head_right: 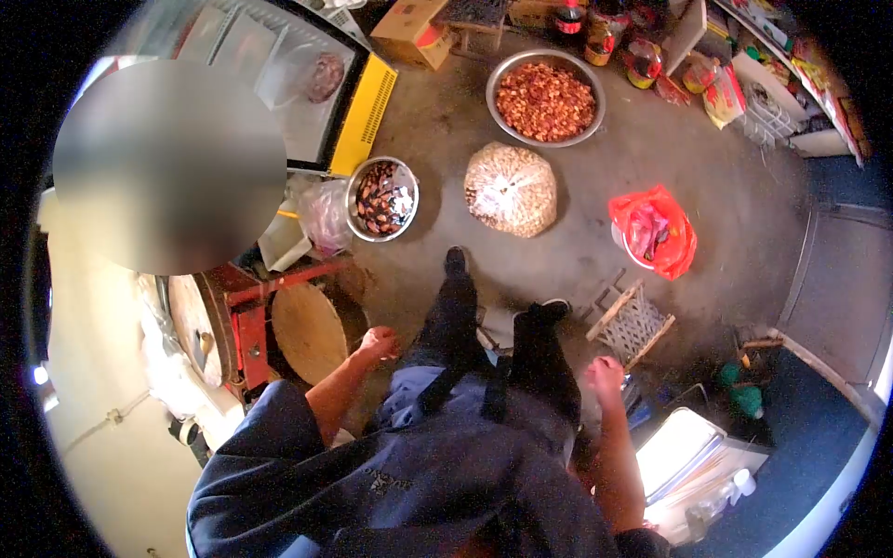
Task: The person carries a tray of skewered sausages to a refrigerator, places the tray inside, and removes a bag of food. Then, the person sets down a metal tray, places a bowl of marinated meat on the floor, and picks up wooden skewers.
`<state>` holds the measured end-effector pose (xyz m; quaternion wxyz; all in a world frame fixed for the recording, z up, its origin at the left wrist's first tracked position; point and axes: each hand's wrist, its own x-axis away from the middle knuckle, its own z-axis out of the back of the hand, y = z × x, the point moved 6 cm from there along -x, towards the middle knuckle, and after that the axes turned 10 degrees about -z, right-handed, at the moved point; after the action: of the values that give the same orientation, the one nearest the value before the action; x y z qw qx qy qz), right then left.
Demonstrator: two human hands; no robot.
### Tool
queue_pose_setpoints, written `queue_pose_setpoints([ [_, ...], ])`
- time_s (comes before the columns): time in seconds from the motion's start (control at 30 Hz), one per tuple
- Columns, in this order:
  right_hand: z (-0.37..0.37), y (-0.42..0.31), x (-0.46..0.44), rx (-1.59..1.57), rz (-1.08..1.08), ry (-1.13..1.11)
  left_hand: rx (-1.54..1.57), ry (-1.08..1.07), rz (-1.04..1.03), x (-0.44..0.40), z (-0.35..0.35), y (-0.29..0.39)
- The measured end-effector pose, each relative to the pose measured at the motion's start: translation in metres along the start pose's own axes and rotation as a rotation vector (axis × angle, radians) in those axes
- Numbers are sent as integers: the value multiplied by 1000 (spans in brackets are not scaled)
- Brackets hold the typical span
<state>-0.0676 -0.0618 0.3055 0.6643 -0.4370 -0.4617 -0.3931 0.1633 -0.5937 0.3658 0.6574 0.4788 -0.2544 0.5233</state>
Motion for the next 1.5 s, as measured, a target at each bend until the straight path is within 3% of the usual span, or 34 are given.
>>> queue_pose_setpoints([
  [0.07,11,-6,-13,-3,22,25,-48,-49,-53,-23,14,-3],
  [0.2,-8,-28,-22,-81,-16,98,76,52,-154,-65,57,6],
  [0.33,-86,-59,-24,-64,7,86,-22,-6,-144,-130,120,-9],
  [0.43,-200,-91,2,-79,24,59,150,-31,-143,-178,174,-31],
  [0.47,-248,-99,12,-131,112,-84,215,-12,-117,-193,190,-43],
  [0.5,-296,-105,17,-114,69,-146,282,17,-64,-197,209,-40],
  [0.57,-395,-136,50,86,34,-196,350,57,-69,-219,238,-43],
  [0.67,-506,-185,88,400,296,-369,368,30,-36,-227,269,-35],
  [0.77,-565,-228,109,397,400,-399,338,-21,-79,-260,281,-59],
  [0.9,-588,-231,40,294,246,-387,301,45,-71,-306,285,-74],
  [1.0,-587,-221,-49,286,86,-348,444,40,-119,-362,286,-87],
  [1.07,-588,-225,-105,345,65,-289,662,162,-288,-411,287,-106],
  [1.13,-597,-237,-143,393,71,-193,554,295,-281,-454,297,-110],
  [1.2,-615,-256,-173,404,162,-173,529,337,-283,-504,298,-135],
  [1.3,-653,-264,-233,440,297,-183,444,285,-71,-612,294,-216],
  [1.37,-677,-267,-282,647,500,-41,388,377,-204,-642,291,-223],
  [1.4,-691,-270,-294,654,496,-45,368,408,-246,-654,288,-224],
  [1.47,-727,-287,-295,719,528,-3,269,540,12,-645,294,-182],
  [1.5,-744,-288,-302,725,521,-12,232,542,-6,-637,297,-166],
])
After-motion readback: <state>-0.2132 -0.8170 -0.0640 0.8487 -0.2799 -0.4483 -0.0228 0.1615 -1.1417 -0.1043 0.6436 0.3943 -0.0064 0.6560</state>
